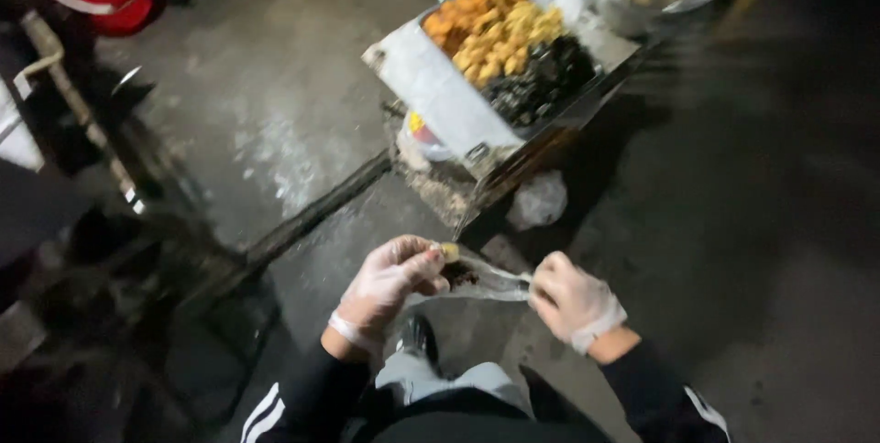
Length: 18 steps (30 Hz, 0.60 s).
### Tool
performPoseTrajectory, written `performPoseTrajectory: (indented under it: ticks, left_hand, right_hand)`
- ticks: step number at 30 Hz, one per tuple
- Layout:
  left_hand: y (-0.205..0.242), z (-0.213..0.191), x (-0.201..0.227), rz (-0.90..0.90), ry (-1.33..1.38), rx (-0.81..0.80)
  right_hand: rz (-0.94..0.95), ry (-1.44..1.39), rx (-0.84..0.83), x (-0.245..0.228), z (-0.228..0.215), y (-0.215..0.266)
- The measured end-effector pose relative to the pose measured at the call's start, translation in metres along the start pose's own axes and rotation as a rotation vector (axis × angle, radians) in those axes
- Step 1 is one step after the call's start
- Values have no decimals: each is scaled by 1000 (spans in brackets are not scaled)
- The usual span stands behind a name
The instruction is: The person prepares food at a street stall, adding ingredients from a plastic bag into a pan of hot oil on a portable gas stove. They stir the mixture with chopsticks and handle various fried items on a nearby tray.
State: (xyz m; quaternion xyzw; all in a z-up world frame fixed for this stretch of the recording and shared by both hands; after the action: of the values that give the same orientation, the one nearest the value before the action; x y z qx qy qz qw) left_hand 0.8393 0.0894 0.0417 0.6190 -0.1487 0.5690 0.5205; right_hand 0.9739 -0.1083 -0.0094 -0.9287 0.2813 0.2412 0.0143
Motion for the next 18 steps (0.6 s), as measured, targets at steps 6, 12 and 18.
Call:
performPoseTrajectory:
  ticks: [6, 12, 18]
  left_hand:
    - [-68, 69, 23, 340, -802, -22]
    - [-66, 245, 69, 1033, -1108, -264]
    - [-101, 357, 56, 976, -736, -351]
  right_hand:
    - [-207, -455, 370, 0, -79, 25]
    - [-127, -720, 542, 87, -106, 20]
    - [-260, -867, 715, 206, -194, 39]
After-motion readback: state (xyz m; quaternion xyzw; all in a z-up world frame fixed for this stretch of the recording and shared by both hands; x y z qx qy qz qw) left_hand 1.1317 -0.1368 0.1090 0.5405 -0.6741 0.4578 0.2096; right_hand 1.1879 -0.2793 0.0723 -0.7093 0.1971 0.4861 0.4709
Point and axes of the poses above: each hand's wrist, its own y-axis away from the middle knuckle, its own z-axis out of the palm, x = y × z, the point moved 7 cm from there along -y, towards the middle knuckle, and after that the axes turned 8 degrees about -y, right-handed, at the moved point
